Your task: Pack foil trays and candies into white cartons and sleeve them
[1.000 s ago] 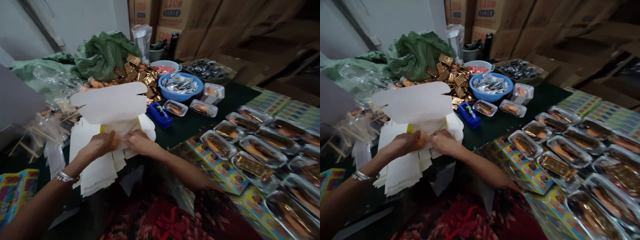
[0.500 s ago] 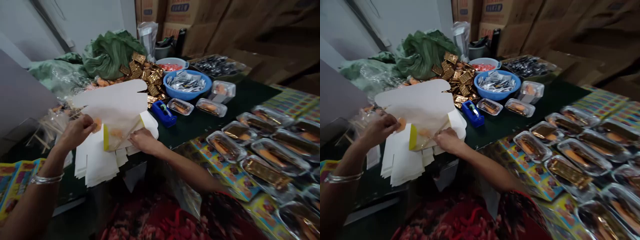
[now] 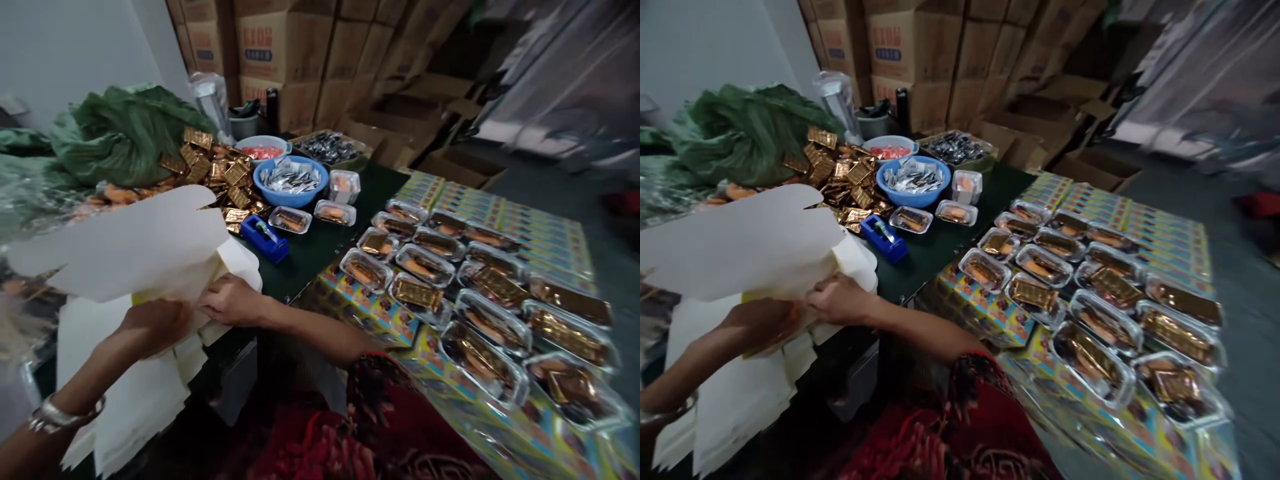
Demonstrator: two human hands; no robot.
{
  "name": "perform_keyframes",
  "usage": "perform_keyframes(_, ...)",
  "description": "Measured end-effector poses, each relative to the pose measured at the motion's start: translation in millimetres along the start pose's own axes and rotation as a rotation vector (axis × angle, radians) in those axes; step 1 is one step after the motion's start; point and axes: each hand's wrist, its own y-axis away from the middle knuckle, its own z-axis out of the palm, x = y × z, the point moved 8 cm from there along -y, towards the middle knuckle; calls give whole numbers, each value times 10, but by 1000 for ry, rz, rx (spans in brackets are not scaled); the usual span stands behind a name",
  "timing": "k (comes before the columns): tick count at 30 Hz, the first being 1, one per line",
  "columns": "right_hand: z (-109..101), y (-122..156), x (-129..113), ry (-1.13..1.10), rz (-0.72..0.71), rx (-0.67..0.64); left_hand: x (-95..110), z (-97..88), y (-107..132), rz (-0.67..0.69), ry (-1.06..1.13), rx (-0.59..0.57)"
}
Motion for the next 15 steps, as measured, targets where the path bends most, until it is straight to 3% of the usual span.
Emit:
perform_keyframes(3, -493, 448, 521, 51, 142, 309, -127, 66, -2, -67, 32, -21)
perform_keyframes(4, -648, 652, 826, 59, 290, 393, -161, 79, 8, -101, 43, -26)
perform_keyframes(6, -847, 1039, 1449, 84, 588, 444, -196, 67, 29, -147, 52, -9)
perform_keyframes(8, -928, 1265, 1937, 117, 775, 393, -196, 5, 47, -161, 48, 33)
perform_keyframes(10, -931, 1238, 2222, 138, 792, 312, -181, -78, 74, -169, 48, 82)
perform_keyframes(13, -832, 869, 2414, 170, 690, 121, -88, -168, 147, -146, 72, 142)
perform_keyframes(15, -768, 610, 2522, 189, 695, -17, 38, -190, 217, -67, 109, 190)
